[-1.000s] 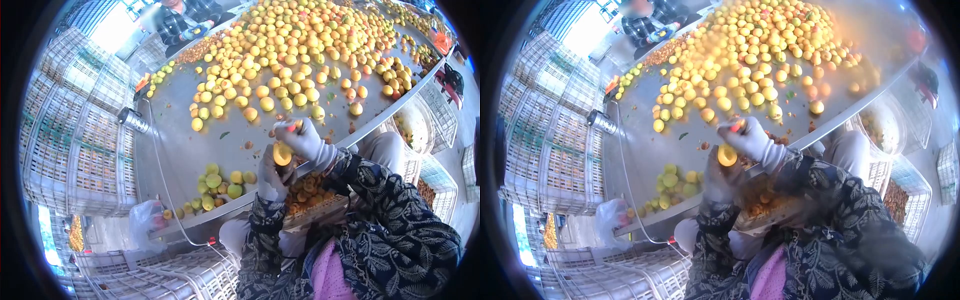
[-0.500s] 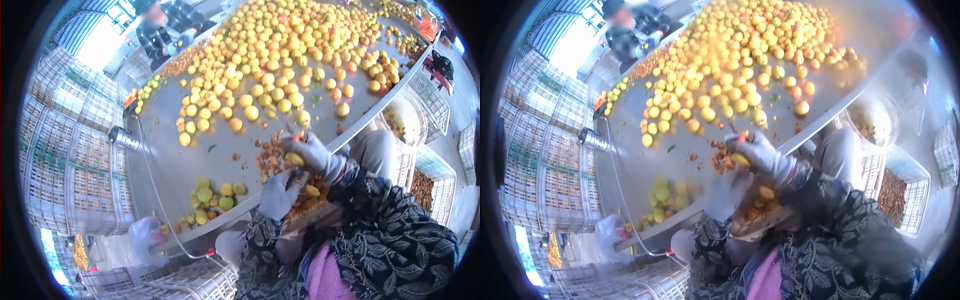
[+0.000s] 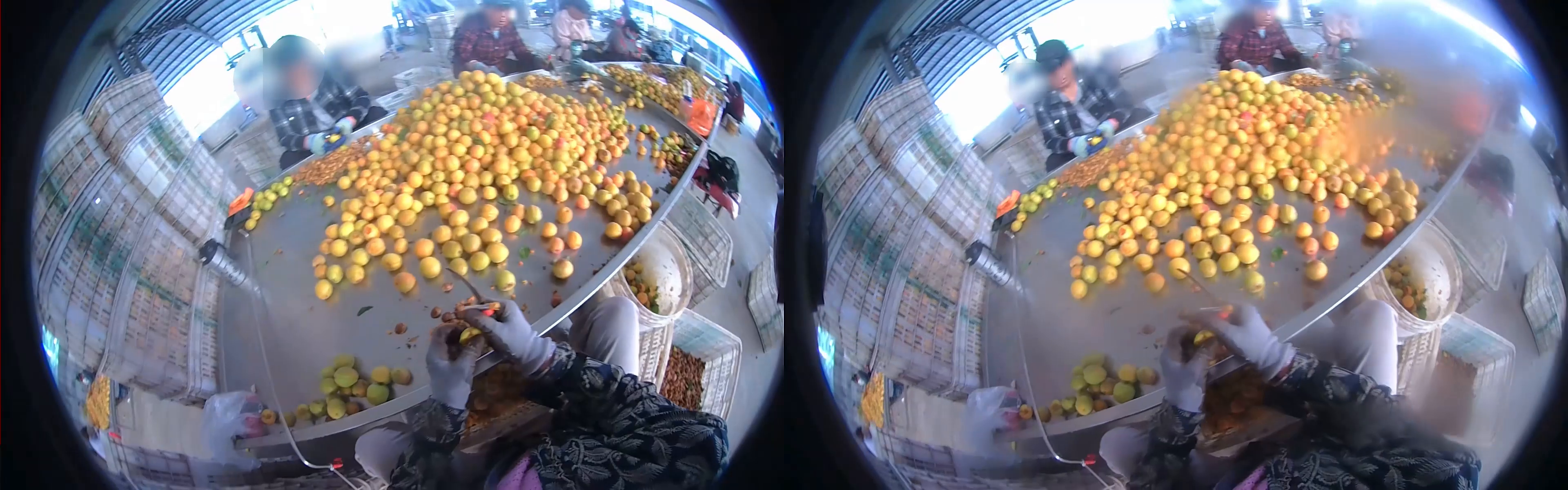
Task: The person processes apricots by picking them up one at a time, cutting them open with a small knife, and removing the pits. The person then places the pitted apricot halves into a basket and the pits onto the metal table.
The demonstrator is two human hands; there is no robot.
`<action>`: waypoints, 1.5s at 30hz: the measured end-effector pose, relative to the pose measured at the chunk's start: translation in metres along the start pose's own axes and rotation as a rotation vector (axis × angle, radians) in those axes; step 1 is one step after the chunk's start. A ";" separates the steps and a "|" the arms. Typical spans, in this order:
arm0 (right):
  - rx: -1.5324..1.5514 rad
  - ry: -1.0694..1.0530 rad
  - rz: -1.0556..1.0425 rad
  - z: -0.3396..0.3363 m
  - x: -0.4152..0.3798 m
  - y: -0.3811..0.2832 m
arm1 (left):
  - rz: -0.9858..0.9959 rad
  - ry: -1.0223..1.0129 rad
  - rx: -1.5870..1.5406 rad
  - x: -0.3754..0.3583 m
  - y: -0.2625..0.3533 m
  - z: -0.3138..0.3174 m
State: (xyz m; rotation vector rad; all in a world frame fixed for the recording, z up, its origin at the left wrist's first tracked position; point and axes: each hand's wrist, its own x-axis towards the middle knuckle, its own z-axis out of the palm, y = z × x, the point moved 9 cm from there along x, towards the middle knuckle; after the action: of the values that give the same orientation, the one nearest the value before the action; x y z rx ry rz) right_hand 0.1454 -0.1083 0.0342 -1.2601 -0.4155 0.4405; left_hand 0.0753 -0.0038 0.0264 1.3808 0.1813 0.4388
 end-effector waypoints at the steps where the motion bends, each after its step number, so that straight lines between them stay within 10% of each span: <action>1: 0.022 -0.048 0.056 0.001 -0.003 0.006 | 0.020 0.030 0.077 0.000 0.006 -0.002; 10: 0.309 -0.053 0.270 0.013 -0.018 0.011 | -0.091 -0.002 -0.057 0.002 -0.004 -0.002; 45: -0.220 -0.034 -0.033 0.002 -0.017 -0.007 | -0.302 -0.059 -0.216 0.001 -0.034 -0.001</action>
State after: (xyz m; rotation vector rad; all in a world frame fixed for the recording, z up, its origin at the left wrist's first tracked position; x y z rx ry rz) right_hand 0.1306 -0.1177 0.0402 -1.4577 -0.5239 0.3963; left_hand 0.0823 -0.0070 -0.0067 1.1298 0.2815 0.1603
